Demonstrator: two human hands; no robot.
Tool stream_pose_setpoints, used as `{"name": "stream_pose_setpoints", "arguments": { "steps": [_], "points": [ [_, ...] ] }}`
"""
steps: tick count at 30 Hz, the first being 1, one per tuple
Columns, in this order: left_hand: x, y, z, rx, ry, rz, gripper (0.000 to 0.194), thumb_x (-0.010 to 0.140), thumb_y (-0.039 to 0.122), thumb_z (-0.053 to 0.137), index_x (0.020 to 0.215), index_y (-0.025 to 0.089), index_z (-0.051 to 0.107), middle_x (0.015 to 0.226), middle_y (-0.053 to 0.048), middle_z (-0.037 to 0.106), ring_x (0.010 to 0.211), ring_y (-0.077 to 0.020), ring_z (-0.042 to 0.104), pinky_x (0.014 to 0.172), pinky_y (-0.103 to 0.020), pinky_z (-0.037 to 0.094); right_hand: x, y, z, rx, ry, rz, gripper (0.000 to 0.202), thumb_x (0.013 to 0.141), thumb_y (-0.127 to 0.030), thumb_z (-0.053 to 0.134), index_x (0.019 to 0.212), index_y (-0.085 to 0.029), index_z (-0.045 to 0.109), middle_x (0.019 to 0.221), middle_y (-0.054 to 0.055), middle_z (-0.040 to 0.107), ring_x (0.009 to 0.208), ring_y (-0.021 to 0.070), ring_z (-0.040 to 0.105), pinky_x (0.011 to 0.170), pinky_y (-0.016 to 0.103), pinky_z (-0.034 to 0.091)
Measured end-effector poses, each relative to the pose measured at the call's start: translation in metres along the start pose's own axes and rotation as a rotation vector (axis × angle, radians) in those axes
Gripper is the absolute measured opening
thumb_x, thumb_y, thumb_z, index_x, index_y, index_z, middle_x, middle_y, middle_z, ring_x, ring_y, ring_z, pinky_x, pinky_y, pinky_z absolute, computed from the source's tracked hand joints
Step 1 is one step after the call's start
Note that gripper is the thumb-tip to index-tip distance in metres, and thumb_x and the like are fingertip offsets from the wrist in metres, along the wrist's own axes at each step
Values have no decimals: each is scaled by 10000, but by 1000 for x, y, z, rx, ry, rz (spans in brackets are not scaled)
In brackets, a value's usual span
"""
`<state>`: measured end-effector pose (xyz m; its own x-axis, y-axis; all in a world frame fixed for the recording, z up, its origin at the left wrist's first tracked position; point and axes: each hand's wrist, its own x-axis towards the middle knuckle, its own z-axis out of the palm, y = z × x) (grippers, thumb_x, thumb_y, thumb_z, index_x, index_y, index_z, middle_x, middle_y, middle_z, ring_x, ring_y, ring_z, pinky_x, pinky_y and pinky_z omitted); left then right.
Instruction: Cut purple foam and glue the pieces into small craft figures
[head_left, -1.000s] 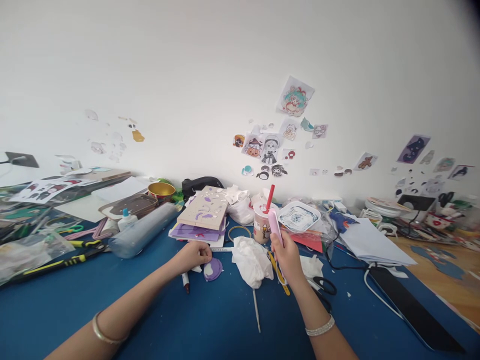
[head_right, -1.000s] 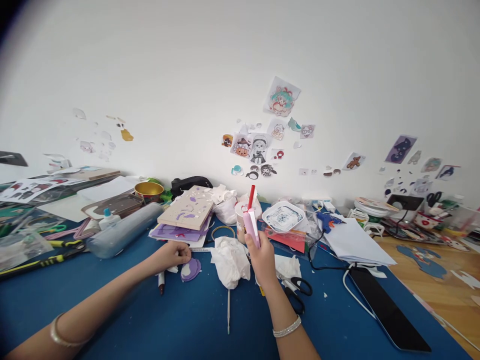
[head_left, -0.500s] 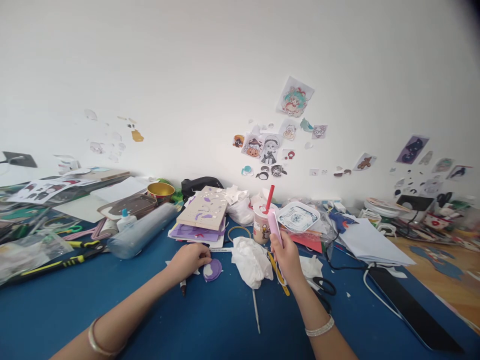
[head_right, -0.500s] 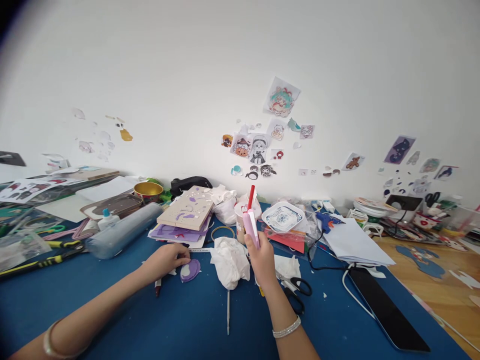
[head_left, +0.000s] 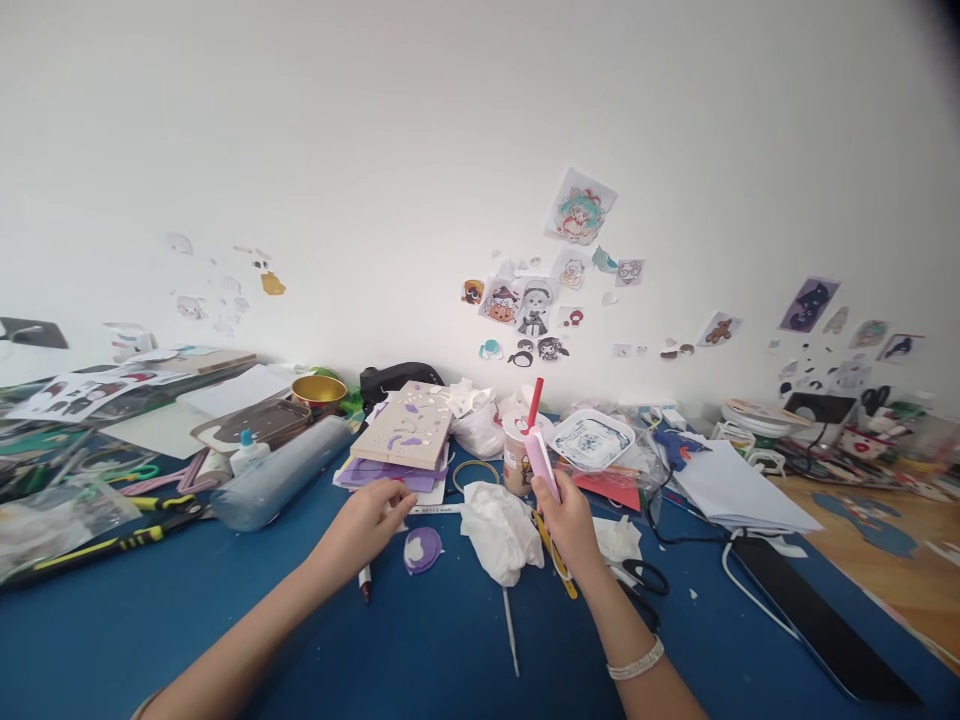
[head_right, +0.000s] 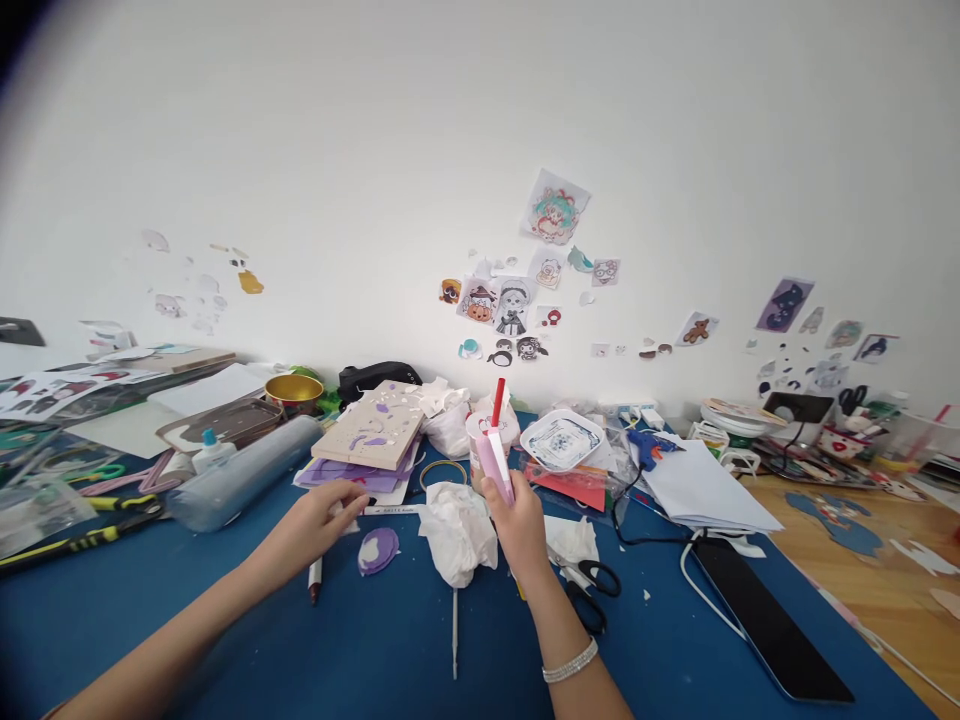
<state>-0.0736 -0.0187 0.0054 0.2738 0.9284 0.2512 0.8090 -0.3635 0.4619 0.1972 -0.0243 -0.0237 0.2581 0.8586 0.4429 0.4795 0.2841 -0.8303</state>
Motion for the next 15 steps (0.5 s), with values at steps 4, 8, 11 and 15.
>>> {"name": "stream_pose_setpoints", "arguments": {
  "steps": [4,8,11,15],
  "points": [
    [-9,11,3,-134,78,73,152,797,252,366,916,209,451,948,-49,531,881,-206,497,764,-299,407,1,3,1,12,-7,14,415,750,-602,460,692,-196,523,554,-4,528,502,154,494,458,241,360],
    [-10,17,5,-157,145,207,115,785,183,327,833,214,426,903,-49,489,856,-201,470,773,-316,405,0,3,1,21,-33,39,398,764,-591,454,722,-199,514,554,-10,526,452,137,470,431,233,348],
    [-6,16,3,-185,242,157,105,820,249,325,816,220,425,885,-54,500,831,-207,473,733,-316,415,-1,2,1,26,-14,17,382,769,-571,463,712,-197,516,554,-7,534,436,130,462,429,231,350],
    [-6,6,-4,-246,307,65,217,826,394,377,897,222,489,980,-70,555,924,-236,501,771,-325,422,-1,0,1,44,-18,12,390,772,-582,454,728,-200,518,549,-9,534,439,137,467,431,235,352]
  ]
}}
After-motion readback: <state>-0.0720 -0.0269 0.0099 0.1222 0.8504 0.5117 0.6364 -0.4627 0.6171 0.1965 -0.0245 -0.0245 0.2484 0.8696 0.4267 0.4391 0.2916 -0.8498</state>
